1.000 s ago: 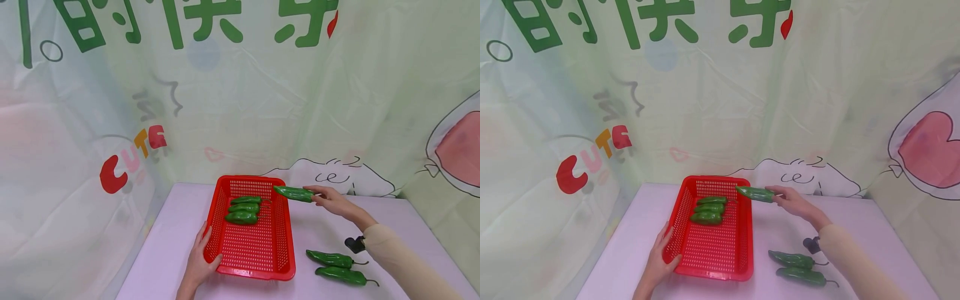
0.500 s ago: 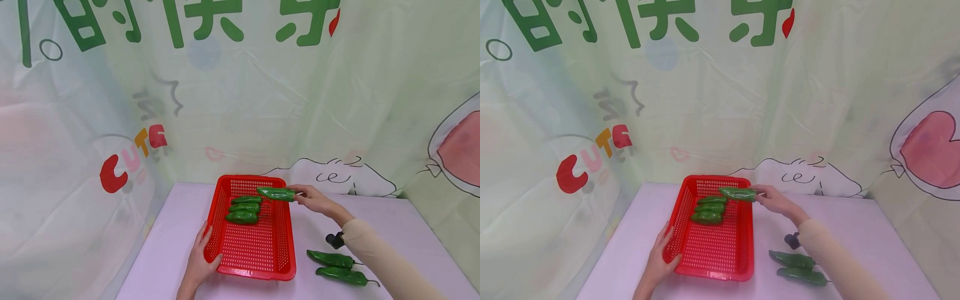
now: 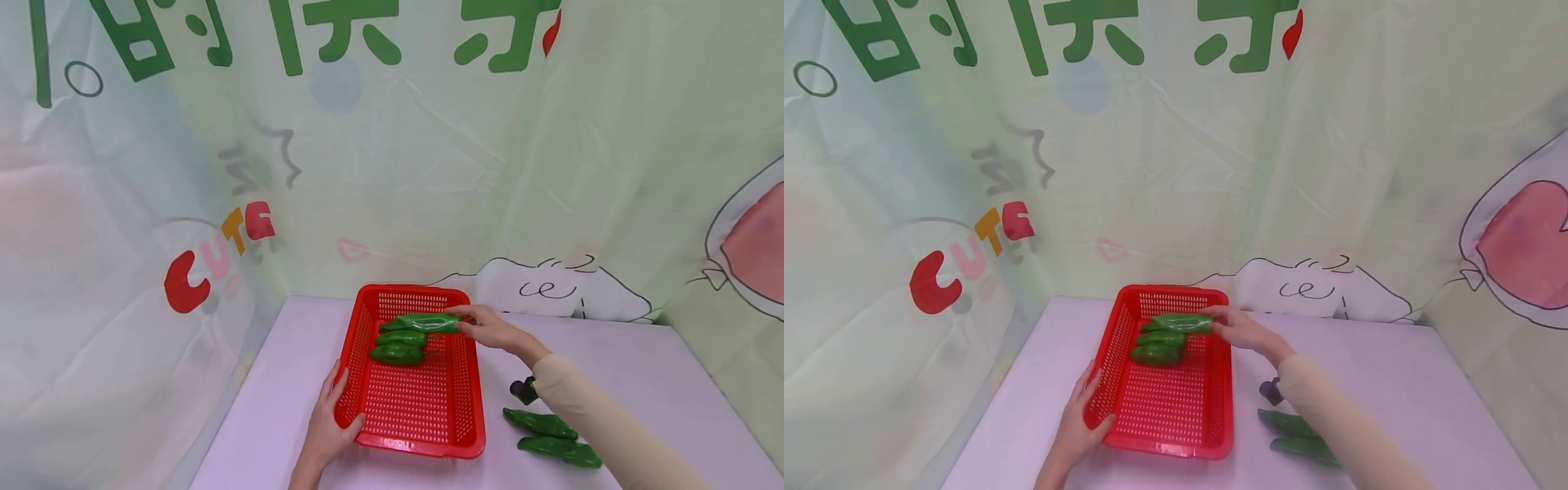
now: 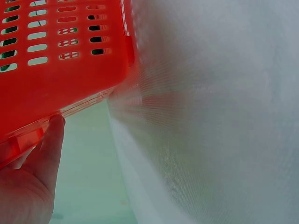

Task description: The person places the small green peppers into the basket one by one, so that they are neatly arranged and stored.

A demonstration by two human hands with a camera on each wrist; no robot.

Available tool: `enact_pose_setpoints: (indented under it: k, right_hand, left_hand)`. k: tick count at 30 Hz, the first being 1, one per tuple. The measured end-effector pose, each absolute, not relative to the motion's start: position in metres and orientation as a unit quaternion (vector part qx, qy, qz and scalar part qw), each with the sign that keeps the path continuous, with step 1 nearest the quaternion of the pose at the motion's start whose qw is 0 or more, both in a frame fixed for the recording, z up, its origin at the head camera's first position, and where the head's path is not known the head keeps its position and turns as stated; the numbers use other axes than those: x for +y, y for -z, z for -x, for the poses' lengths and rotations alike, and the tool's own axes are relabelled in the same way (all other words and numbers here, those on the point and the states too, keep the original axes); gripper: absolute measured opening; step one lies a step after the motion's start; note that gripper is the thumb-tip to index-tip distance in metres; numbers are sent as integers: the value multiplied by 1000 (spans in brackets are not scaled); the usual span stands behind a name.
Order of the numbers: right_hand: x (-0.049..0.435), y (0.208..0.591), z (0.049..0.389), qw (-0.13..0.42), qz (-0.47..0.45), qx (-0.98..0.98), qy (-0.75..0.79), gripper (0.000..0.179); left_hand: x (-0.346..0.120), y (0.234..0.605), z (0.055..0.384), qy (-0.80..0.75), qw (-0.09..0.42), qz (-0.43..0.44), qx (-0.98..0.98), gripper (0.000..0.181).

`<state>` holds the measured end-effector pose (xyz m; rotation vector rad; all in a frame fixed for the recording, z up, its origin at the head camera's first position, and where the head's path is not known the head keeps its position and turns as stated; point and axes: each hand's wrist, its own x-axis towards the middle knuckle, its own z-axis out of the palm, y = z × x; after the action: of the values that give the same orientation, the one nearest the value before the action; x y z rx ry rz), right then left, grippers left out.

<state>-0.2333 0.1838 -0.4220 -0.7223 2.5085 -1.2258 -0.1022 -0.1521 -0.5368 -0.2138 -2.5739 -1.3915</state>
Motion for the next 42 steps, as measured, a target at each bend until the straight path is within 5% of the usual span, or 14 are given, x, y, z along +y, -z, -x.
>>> enact_pose_setpoints:
  k: [18,27,42]
  right_hand:
    - [123,422,236,175,219,859,429,38]
    - [112,446,238,245,155,830,477,37]
    - [105,470,240,284,118,827,470,37]
  left_hand:
    - [-154,536,102,471,112,87,-871,84]
    - [-153,536,103,473,101,74,-872,84]
    - [-154,536,104,475,115,86,-868,84]
